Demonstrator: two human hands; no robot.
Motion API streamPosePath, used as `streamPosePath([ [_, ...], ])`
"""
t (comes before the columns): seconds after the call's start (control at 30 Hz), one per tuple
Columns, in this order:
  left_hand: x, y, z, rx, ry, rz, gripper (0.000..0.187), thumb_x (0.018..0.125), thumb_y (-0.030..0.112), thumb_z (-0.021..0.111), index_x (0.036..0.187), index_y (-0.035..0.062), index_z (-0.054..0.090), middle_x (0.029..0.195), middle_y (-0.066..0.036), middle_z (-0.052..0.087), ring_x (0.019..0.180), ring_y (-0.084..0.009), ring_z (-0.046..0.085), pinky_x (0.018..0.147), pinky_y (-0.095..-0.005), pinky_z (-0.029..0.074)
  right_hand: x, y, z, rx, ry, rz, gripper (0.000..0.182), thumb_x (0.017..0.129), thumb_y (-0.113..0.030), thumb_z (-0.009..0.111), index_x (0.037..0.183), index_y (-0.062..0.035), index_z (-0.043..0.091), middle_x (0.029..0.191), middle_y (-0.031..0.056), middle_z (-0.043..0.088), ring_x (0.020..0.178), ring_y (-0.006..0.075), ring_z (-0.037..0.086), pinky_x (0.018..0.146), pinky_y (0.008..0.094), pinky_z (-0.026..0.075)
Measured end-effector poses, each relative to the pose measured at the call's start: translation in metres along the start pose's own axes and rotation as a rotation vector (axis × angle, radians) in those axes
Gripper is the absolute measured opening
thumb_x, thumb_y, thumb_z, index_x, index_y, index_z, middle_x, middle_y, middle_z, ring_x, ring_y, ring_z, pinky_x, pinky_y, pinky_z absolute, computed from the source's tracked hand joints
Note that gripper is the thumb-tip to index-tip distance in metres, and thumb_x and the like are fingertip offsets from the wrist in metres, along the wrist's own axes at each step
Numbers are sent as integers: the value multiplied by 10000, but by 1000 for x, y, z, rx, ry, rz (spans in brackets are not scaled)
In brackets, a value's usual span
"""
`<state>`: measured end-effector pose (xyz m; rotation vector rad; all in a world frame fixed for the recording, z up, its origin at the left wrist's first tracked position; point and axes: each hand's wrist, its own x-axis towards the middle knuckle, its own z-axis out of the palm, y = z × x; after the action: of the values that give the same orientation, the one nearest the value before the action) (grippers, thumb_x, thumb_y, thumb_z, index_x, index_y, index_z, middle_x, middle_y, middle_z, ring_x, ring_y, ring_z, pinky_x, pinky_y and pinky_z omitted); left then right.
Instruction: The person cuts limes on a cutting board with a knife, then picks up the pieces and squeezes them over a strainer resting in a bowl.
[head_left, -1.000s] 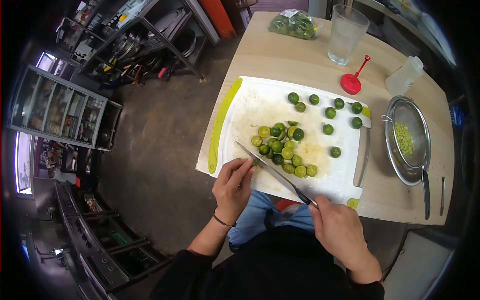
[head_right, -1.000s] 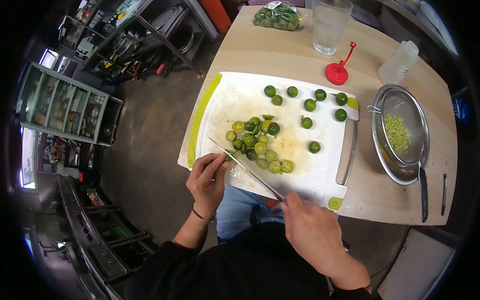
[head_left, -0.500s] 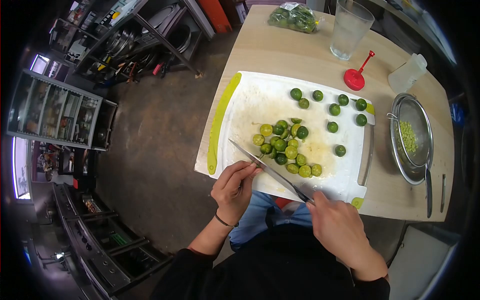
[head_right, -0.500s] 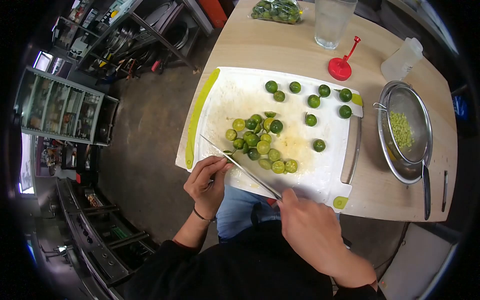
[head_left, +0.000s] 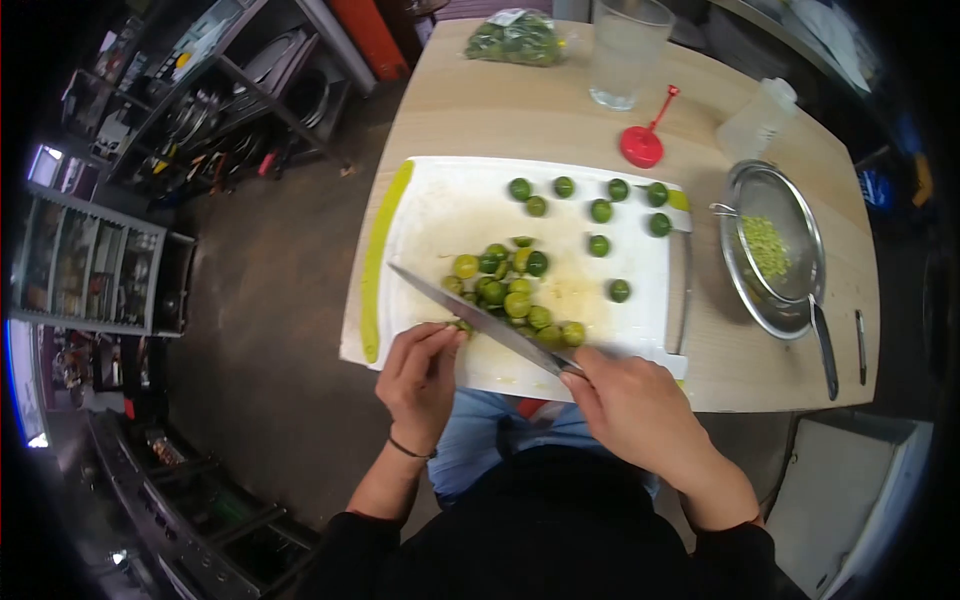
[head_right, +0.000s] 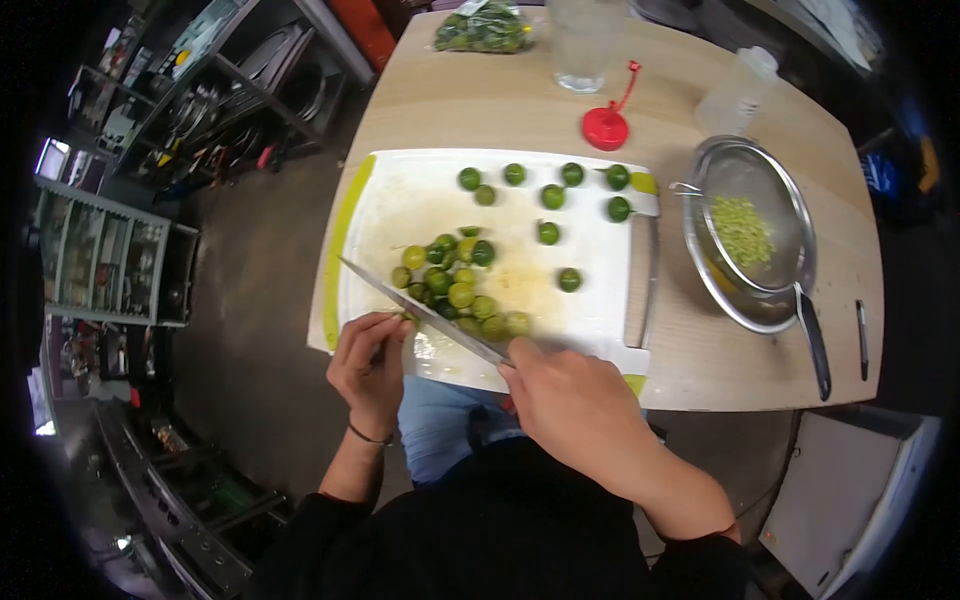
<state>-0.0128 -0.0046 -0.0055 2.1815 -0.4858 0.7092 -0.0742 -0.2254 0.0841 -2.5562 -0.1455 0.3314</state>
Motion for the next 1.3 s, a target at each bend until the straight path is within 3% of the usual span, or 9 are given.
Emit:
streamPosePath([
  [0.1, 12, 19, 9, -32, -50, -76, 181, 744, -34, 799, 885, 39, 711, 964, -98, 671, 786, -233, 670, 649, -314, 543, -26, 26, -14, 146, 157, 77, 193, 977, -193, 554, 921, -9, 564, 650, 200, 615, 636, 407, 638, 604, 487, 501],
  [0.2, 34, 39, 24, -3, -98, 120, 197, 744, -15, 799, 916, 43, 723, 995, -91, 676, 884, -232, 656, 746, -334, 533, -47, 51, -21, 330, 285, 194, 215, 973, -199, 588, 892, -2, 557, 646, 210, 589, 617, 416, 609, 585, 483, 459],
  [0.27, 47, 58, 39, -60, -287, 225, 248, 755, 35, 791, 991, 60, 719, 994, -88, 678, 922, -265, 632, 816, -374, 493, -57, 65, -19, 322, 382, 275, 220, 978, -196, 588, 892, 4, 554, 656, 200, 598, 582, 411, 580, 553, 450, 440],
  [0.5, 54, 78, 88, -26, -476, 392, 363, 752, 94, 792, 1099, 76, 687, 1008, -88, 679, 927, -265, 631, 822, -382, 489, -72, 77, -20, 458, 357, 384, 233, 976, -187, 592, 886, 24, 549, 680, 219, 604, 578, 423, 561, 548, 423, 432],
  [0.67, 57, 90, 42, -178, -436, 238, 329, 741, -7, 766, 1052, 49, 674, 1004, -96, 677, 887, -255, 652, 792, -317, 542, -72, 73, -17, 418, 312, 297, 214, 969, -189, 597, 904, 12, 565, 683, 214, 613, 612, 432, 589, 562, 439, 452],
  [0.73, 55, 85, 1, -171, -223, 217, 326, 712, -30, 784, 1009, 22, 662, 1000, -112, 659, 891, -239, 654, 770, -330, 546, -68, 66, -12, 430, 260, 267, 207, 967, -199, 599, 920, 1, 578, 677, 207, 619, 618, 428, 600, 570, 446, 467],
  [0.8, 43, 62, -29, -173, -24, 126, 365, 679, -52, 810, 1010, 13, 672, 966, -120, 675, 868, -222, 666, 780, -302, 548, -62, 54, 0, 100, 185, 98, 175, 960, -212, 601, 959, -36, 598, 643, 180, 622, 620, 408, 625, 580, 462, 498],
  [0.9, 27, 33, -43, -197, 132, -9, 362, 678, -33, 825, 1009, 16, 687, 955, -122, 690, 866, -216, 672, 787, -300, 549, -48, 32, 13, 34, 130, -40, 165, 955, -215, 592, 930, -52, 589, 631, 152, 627, 596, 362, 641, 549, 460, 511],
  [1.3, -2, 8, -9, -38, -39, -100, 275, 703, 11, 849, 944, 37, 722, 982, -99, 713, 872, -208, 703, 757, -299, 559, -29, -5, 2, -112, 66, 57, 174, 967, -191, 564, 883, -38, 559, 659, 142, 638, 583, 355, 638, 534, 457, 509],
])
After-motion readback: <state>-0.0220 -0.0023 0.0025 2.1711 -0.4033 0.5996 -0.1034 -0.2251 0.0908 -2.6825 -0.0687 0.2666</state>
